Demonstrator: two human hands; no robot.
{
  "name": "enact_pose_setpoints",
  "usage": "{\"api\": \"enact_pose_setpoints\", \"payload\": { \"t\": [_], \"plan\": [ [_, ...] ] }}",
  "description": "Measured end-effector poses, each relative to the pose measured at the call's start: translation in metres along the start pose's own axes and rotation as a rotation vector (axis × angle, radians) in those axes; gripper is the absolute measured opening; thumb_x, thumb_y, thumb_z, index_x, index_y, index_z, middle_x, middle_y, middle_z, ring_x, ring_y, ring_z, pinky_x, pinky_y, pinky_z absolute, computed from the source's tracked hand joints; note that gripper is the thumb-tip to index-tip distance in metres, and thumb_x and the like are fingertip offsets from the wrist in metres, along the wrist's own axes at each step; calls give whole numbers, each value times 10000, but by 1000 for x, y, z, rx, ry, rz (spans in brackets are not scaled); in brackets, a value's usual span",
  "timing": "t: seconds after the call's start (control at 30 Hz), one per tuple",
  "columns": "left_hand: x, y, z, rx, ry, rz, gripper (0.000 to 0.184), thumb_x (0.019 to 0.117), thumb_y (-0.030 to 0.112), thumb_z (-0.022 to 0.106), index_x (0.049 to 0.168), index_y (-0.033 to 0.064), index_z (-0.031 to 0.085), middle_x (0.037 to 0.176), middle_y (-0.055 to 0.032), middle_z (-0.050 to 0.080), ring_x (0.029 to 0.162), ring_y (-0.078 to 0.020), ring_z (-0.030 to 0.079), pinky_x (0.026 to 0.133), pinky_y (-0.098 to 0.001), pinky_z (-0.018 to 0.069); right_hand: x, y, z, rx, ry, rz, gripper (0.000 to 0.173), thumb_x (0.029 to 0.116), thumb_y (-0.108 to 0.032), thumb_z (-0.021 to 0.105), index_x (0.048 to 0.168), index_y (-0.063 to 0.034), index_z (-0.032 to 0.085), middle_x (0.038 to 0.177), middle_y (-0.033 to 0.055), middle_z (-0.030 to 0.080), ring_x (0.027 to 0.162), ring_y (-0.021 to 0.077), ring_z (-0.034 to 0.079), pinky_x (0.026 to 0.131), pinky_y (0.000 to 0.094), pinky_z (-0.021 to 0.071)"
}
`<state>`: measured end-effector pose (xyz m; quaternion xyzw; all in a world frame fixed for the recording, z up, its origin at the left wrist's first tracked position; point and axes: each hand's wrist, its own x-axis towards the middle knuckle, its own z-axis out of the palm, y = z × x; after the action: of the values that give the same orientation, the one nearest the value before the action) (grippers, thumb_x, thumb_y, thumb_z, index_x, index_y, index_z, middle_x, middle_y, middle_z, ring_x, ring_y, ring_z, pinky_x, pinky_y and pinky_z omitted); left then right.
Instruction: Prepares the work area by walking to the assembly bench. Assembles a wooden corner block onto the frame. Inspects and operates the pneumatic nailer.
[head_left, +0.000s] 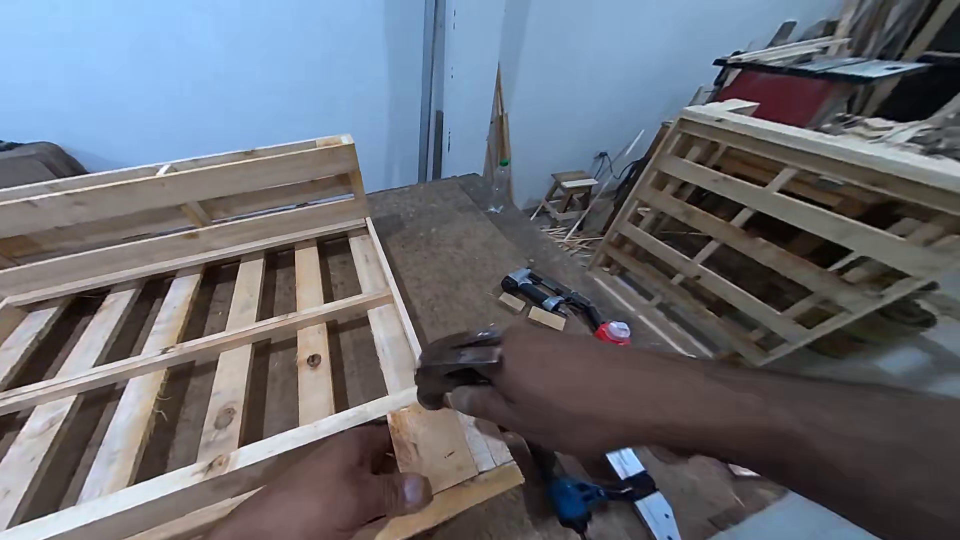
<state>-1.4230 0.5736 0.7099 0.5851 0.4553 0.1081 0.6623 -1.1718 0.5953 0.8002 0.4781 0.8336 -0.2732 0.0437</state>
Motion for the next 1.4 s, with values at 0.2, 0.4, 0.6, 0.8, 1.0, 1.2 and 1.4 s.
{"api": "enact_pose_setpoints", "payload": {
  "t": [0.2,0.4,0.6,0.8,1.0,1.2,1.4],
  "plan": [
    [2,1,-3,48,-38,16,340,927,230,728,1235,108,647,1032,-20,734,921,-110,705,832,-307,601,-1,-3,1,6,1,-28,343,1103,-409,421,1276,-224,652,1009,14,670,902,122,654,780,348,544],
    [6,-3,-7,186,-44,105,281,943,292,714,1158,114,676,952,7,716,830,-81,677,759,-303,587,-29,14,18,-23,201,-296,398,1088,-427,440,1201,-135,686,945,84,706,857,212,709,711,435,592],
    [7,3,-8,234,-38,77,298,961,337,688,1135,96,669,963,-3,716,852,-96,681,777,-339,589,-40,40,42,-64,66,-368,358,1071,-386,485,1327,-163,599,1042,122,683,887,305,716,669,538,587],
    [6,4,-8,259,-55,60,305,966,344,677,1148,100,669,990,-9,720,883,-103,688,807,-354,592,-42,38,41,-92,49,-369,339,1069,-377,486,1319,-170,585,986,114,675,836,307,711,628,528,577],
    [5,9,-4,346,-16,-34,340,948,381,702,1149,109,670,973,-6,715,879,-111,686,810,-374,585,-26,18,24,-116,-28,-273,361,1067,-415,485,1313,-178,602,979,126,678,881,336,700,694,575,561],
    [3,8,-3,277,-19,0,381,956,342,700,1262,122,639,1099,-11,715,995,-110,690,903,-364,584,-3,-6,2,13,100,-121,381,1100,-430,419,1230,-169,665,972,63,672,869,185,662,765,403,551],
    [4,5,-4,223,-23,-11,364,937,327,727,1227,121,652,1056,-10,722,947,-109,697,862,-350,594,24,-15,2,21,-62,-31,403,1104,-426,417,1286,-148,645,1024,102,676,938,227,664,821,441,538]
  ]
}}
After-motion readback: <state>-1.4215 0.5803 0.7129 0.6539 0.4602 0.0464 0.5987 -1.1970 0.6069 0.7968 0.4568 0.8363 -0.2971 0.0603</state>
